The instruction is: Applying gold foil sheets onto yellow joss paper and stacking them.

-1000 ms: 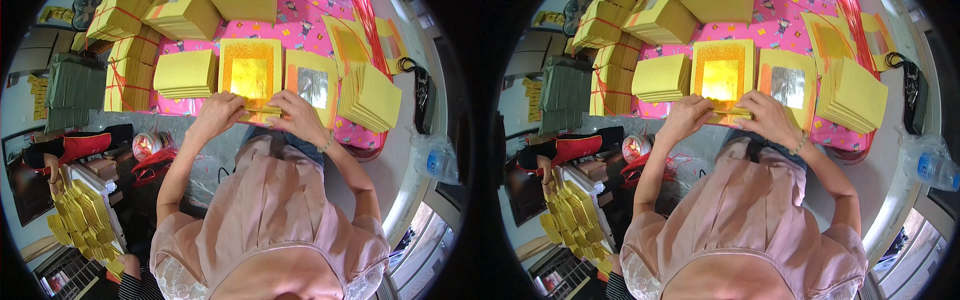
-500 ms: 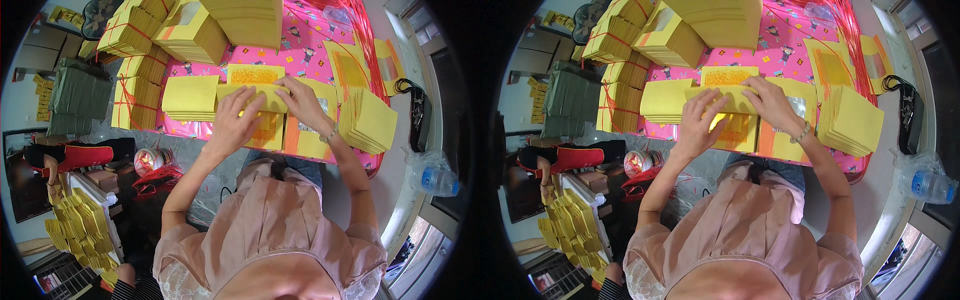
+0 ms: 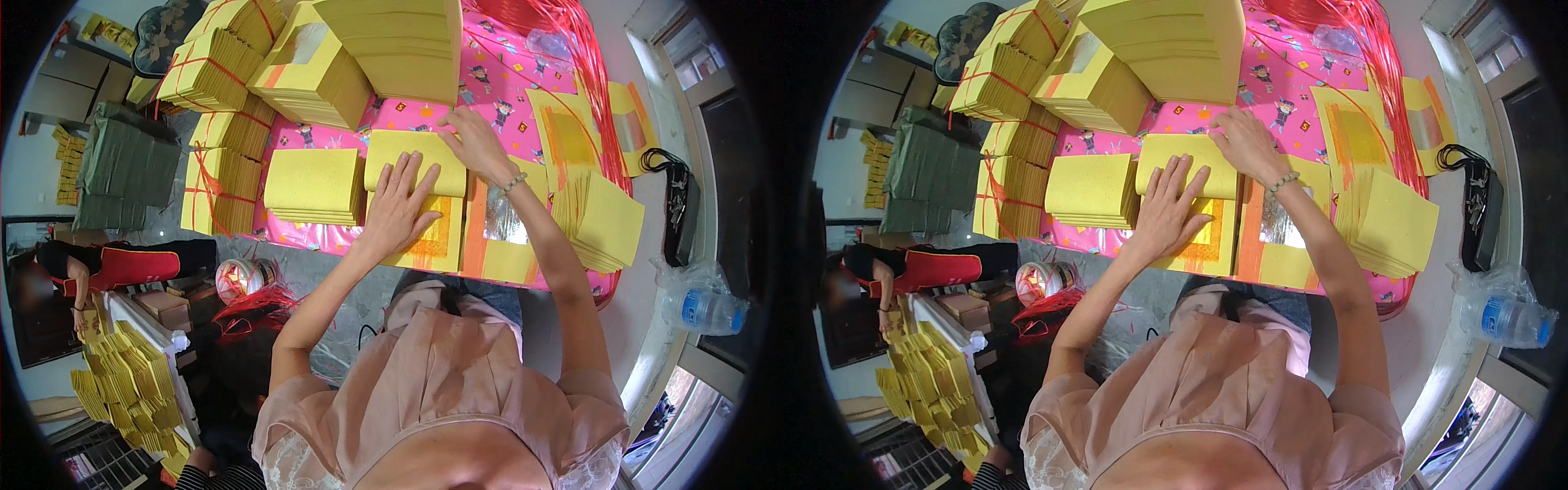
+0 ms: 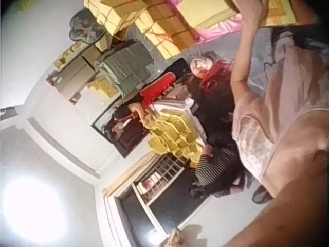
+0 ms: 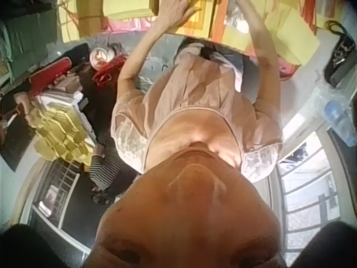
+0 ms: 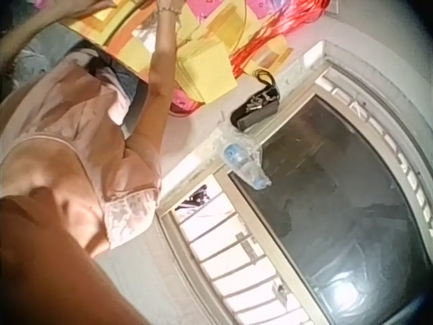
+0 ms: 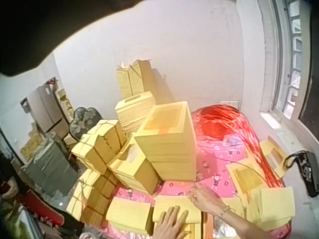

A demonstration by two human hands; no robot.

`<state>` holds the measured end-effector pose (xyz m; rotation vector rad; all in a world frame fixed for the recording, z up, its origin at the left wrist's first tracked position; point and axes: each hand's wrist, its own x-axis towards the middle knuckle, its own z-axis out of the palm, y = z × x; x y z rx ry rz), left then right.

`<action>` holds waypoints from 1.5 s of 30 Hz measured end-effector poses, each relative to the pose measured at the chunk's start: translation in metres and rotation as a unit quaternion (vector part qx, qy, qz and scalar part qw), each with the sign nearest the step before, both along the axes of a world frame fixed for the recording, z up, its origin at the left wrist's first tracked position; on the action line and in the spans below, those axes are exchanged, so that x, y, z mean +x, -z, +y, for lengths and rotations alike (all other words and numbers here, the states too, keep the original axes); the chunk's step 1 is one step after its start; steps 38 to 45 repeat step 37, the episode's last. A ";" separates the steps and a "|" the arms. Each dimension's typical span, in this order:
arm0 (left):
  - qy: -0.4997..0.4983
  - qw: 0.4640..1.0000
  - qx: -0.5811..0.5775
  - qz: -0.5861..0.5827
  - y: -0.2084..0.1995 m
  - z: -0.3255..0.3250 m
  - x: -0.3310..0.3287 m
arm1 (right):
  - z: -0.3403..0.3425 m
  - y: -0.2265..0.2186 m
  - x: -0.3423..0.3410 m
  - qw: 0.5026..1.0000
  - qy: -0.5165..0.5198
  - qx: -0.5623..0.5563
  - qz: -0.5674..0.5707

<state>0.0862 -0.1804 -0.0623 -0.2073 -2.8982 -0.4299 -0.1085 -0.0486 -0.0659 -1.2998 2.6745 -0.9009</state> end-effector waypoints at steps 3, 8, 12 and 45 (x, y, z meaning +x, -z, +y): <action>-0.002 1.000 0.008 -0.005 0.002 0.000 -0.002 | -0.017 0.006 0.000 0.999 -0.014 0.008 -0.036; -0.001 1.000 0.016 -0.008 0.003 0.000 -0.004 | -0.033 0.009 0.001 0.993 -0.080 0.026 -0.085; -0.006 1.000 0.020 -0.008 0.006 -0.001 -0.005 | -0.036 0.013 0.006 0.994 -0.081 -0.016 -0.069; 0.002 1.000 0.025 -0.013 0.008 -0.004 -0.008 | -0.037 -0.006 0.009 0.989 -0.082 0.058 -0.109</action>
